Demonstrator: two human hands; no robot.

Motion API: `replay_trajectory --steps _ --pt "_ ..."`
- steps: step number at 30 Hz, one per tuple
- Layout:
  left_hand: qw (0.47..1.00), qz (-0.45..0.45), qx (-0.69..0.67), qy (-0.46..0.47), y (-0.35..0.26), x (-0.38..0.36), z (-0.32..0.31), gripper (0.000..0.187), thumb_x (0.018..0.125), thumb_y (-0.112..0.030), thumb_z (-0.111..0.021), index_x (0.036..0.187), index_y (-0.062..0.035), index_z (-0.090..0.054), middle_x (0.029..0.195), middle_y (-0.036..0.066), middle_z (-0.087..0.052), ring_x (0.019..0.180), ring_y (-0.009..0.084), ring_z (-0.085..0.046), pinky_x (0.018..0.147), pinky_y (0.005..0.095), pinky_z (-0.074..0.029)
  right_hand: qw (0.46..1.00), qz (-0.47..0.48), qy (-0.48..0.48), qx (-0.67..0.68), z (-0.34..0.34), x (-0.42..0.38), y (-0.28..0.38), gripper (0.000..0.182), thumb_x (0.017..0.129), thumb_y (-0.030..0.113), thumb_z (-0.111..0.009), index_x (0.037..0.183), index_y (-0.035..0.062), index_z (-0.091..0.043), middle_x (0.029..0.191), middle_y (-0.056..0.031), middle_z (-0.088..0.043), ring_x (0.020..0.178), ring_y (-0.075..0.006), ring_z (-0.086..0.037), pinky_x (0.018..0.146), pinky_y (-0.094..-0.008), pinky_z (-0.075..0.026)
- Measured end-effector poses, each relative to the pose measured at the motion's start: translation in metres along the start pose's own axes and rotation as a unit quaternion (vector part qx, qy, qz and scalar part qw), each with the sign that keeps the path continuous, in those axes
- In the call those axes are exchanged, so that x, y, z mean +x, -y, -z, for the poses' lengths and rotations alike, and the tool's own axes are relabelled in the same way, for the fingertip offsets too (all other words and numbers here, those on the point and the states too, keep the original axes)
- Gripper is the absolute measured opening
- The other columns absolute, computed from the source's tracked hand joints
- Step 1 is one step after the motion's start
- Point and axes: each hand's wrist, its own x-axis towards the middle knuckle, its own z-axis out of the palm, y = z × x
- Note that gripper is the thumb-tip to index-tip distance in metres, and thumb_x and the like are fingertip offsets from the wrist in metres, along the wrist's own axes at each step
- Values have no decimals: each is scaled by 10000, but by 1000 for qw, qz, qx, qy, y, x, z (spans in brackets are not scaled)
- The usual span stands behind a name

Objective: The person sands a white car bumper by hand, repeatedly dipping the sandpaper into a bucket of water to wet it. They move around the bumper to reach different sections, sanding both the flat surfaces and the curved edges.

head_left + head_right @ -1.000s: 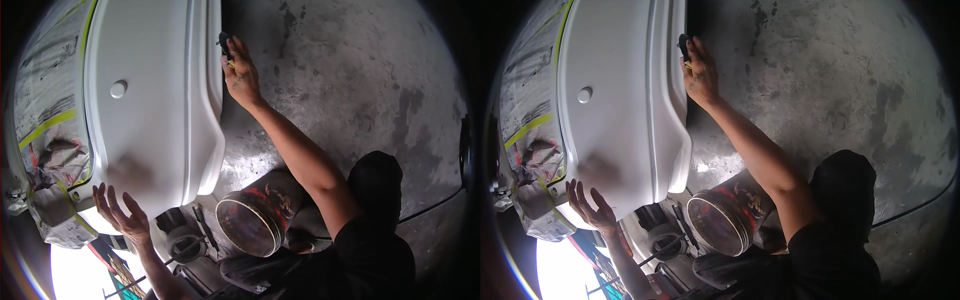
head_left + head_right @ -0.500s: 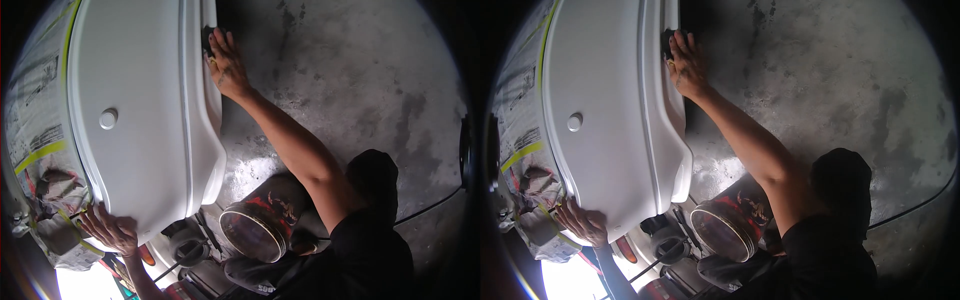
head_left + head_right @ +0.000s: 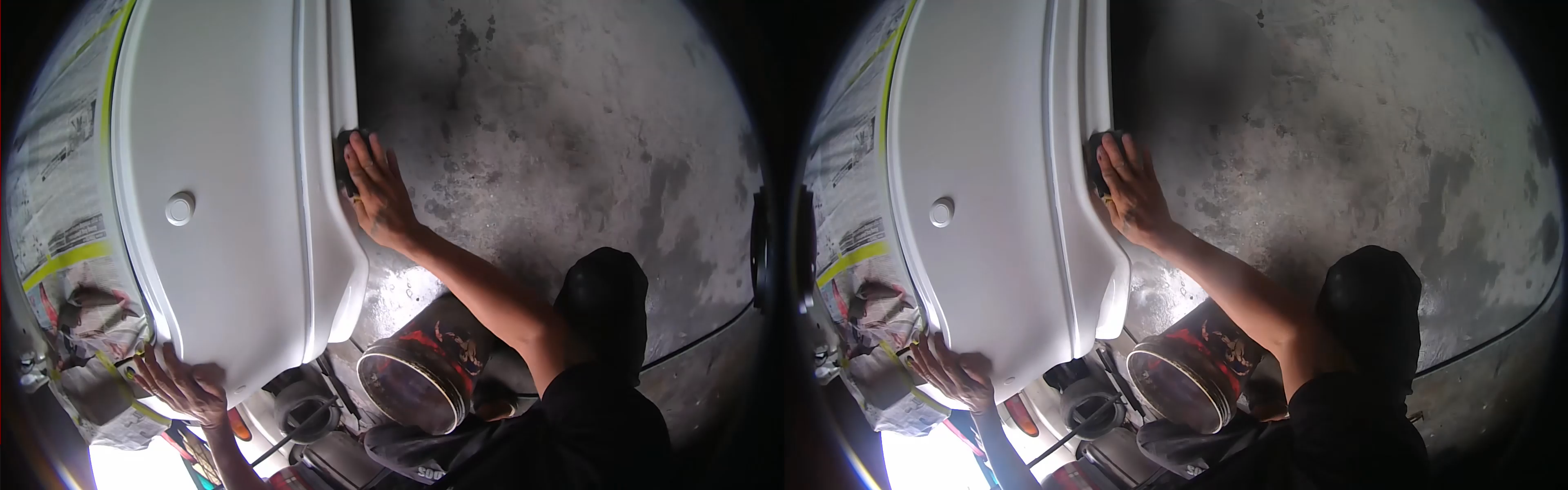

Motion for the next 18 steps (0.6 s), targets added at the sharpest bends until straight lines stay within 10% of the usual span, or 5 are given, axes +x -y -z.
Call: replay_trajectory --steps 9,13,16,18 --pt "1000 0 7 -1 -7 5 0 576 1105 -366 -239 1411 -52 -611 1486 239 -554 1438 447 -492 1229 634 -291 995 51 -68 -53 -4 85 -36 621 934 128 -696 1493 -56 -499 1653 -205 -377 1527 -454 -333 1196 -619 -341" --pt "1000 -3 5 3 -7 5 1 569 1104 -354 -236 1418 -45 -596 1488 241 -550 1430 453 -497 1220 638 -291 986 -14 -7 165 -22 -56 13 828 992 -14 -577 1685 37 -127 1749 -239 -53 1603 -435 -171 1287 -496 -301" --pt "1000 -3 -3 8 -8 7 1 572 1104 -362 -233 1428 -53 -588 1496 239 -546 1430 453 -497 1222 637 -283 964 -108 -59 235 -16 -28 7 747 1060 63 -538 1686 35 -132 1638 -248 -350 1449 -344 -464 1206 -411 -405" --pt "1000 4 -14 7 -11 8 1 595 1105 -388 -214 1449 -65 -578 1507 232 -546 1436 447 -493 1223 641 -277 894 -197 -2 402 -7 43 -11 672 1116 149 -486 1680 23 -143 1234 -174 -607 1033 -227 -603 966 -330 -503"
